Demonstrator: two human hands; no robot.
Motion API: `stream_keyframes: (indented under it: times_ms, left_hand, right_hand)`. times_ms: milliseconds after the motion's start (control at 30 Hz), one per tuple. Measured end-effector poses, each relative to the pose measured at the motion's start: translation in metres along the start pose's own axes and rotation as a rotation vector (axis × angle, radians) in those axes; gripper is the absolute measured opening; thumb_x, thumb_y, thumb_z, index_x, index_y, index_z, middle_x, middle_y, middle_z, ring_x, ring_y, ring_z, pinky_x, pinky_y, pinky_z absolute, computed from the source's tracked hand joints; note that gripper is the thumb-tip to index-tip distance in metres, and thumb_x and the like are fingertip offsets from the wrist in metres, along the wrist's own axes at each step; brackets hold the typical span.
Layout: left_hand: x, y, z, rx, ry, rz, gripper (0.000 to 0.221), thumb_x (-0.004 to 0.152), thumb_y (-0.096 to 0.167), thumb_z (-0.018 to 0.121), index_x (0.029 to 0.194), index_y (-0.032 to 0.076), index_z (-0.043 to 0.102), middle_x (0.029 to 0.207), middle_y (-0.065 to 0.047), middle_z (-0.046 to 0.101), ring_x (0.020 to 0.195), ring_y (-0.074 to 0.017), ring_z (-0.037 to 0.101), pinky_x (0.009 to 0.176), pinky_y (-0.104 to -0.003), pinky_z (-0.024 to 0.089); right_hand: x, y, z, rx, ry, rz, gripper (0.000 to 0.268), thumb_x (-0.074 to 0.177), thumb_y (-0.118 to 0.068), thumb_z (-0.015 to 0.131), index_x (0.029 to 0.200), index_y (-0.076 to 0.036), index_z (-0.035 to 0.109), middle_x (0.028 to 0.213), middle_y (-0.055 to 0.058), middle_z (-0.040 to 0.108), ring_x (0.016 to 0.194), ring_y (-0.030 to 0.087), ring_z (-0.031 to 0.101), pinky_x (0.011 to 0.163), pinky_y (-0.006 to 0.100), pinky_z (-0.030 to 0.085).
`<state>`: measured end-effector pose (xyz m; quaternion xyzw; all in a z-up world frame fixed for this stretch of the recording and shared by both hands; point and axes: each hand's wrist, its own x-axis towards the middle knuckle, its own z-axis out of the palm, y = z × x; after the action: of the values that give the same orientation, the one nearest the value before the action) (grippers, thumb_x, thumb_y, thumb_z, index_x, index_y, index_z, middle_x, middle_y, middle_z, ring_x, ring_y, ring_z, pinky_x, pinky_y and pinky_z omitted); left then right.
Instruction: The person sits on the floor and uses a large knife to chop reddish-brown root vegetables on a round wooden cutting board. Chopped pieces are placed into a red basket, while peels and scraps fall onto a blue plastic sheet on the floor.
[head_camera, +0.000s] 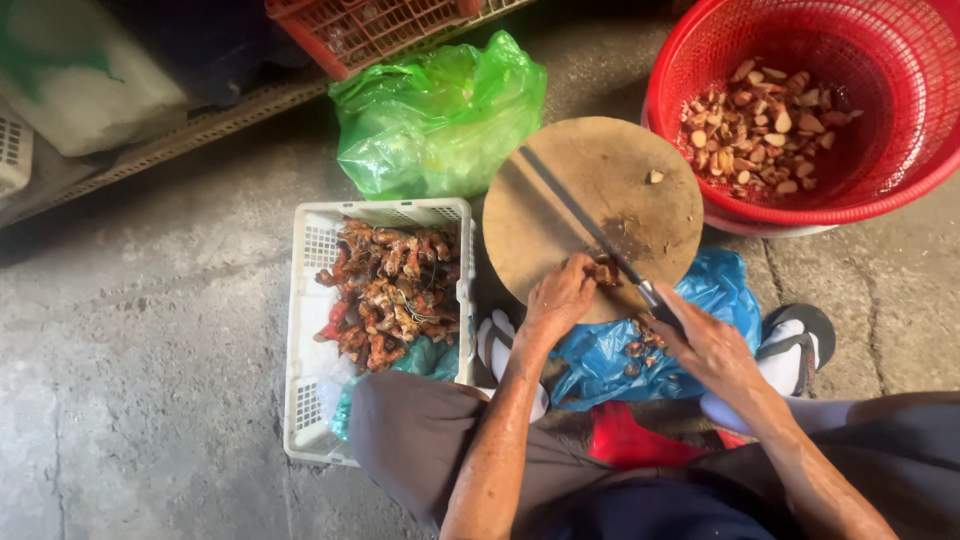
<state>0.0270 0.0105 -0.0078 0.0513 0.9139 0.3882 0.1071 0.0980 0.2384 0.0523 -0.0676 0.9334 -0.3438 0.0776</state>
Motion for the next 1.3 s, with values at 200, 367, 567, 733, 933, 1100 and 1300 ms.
stream_keyframes:
  times_ms: [200, 367, 567, 733, 933, 1100, 1300]
  left_hand:
    - [0.000, 0.012, -0.006, -0.032, 0.044, -0.013, 0.017, 0.099, 0.020, 0.055, 0.114, 0.015, 0.058, 0.112, -0.016, 0.071, 0.100, -0.0428, 0.069, 0.084, -0.056, 0.052]
    - [0.000, 0.018, -0.005, -0.045, 0.112, 0.005, 0.017, 0.097, 0.020, 0.057, 0.112, 0.013, 0.056, 0.111, -0.015, 0.071, 0.099, -0.0418, 0.069, 0.082, -0.055, 0.053]
    - [0.000, 0.018, -0.007, -0.030, 0.114, -0.040, 0.019, 0.096, 0.021, 0.060, 0.113, 0.012, 0.056, 0.109, -0.017, 0.071, 0.098, -0.0429, 0.068, 0.083, -0.055, 0.052]
    - [0.003, 0.017, -0.004, -0.062, 0.148, 0.020, 0.018, 0.097, 0.020, 0.058, 0.112, 0.012, 0.055, 0.109, -0.017, 0.071, 0.098, -0.0428, 0.069, 0.083, -0.055, 0.053]
    - [0.005, 0.019, 0.000, 0.020, 0.133, -0.026, 0.018, 0.097, 0.024, 0.061, 0.109, 0.011, 0.057, 0.106, -0.017, 0.072, 0.094, -0.0426, 0.070, 0.081, -0.056, 0.053]
    - [0.001, 0.026, 0.003, -0.001, 0.177, 0.008, 0.020, 0.097, 0.027, 0.062, 0.108, 0.011, 0.058, 0.106, -0.016, 0.072, 0.094, -0.0438, 0.069, 0.079, -0.056, 0.053]
    - [0.008, 0.025, 0.006, 0.000, 0.194, 0.030, 0.020, 0.095, 0.019, 0.059, 0.114, 0.013, 0.059, 0.111, -0.015, 0.072, 0.094, -0.0435, 0.070, 0.081, -0.055, 0.054]
  right_hand:
    - [-0.005, -0.008, -0.016, 0.079, 0.142, -0.044, 0.062, 0.093, -0.025, 0.068, 0.151, -0.016, 0.046, 0.112, 0.020, 0.071, 0.087, 0.038, 0.075, 0.068, 0.046, 0.060]
    - [0.001, -0.013, -0.011, 0.017, 0.007, 0.069, 0.066, 0.093, -0.028, 0.064, 0.154, -0.019, 0.040, 0.107, 0.017, 0.070, 0.073, 0.035, 0.073, 0.057, 0.044, 0.059]
    - [0.014, 0.000, 0.008, -0.138, -0.036, 0.000, 0.063, 0.091, -0.031, 0.069, 0.149, -0.024, 0.047, 0.109, 0.016, 0.073, 0.079, 0.041, 0.072, 0.063, 0.048, 0.058]
    - [0.010, 0.001, -0.006, 0.078, 0.149, -0.189, 0.062, 0.093, -0.027, 0.067, 0.150, -0.018, 0.045, 0.114, 0.019, 0.071, 0.082, 0.034, 0.074, 0.064, 0.043, 0.060]
    - [0.007, -0.006, -0.011, -0.064, 0.010, 0.064, 0.061, 0.096, -0.030, 0.060, 0.153, -0.022, 0.039, 0.108, 0.016, 0.068, 0.071, 0.034, 0.072, 0.055, 0.045, 0.059]
    - [0.017, -0.007, -0.005, -0.163, -0.034, 0.051, 0.062, 0.095, -0.033, 0.061, 0.153, -0.027, 0.040, 0.104, 0.015, 0.070, 0.075, 0.042, 0.070, 0.064, 0.050, 0.058]
    - [0.011, -0.012, -0.022, -0.065, 0.096, -0.054, 0.060, 0.093, -0.029, 0.065, 0.149, -0.022, 0.045, 0.109, 0.015, 0.070, 0.076, 0.041, 0.071, 0.063, 0.049, 0.057]
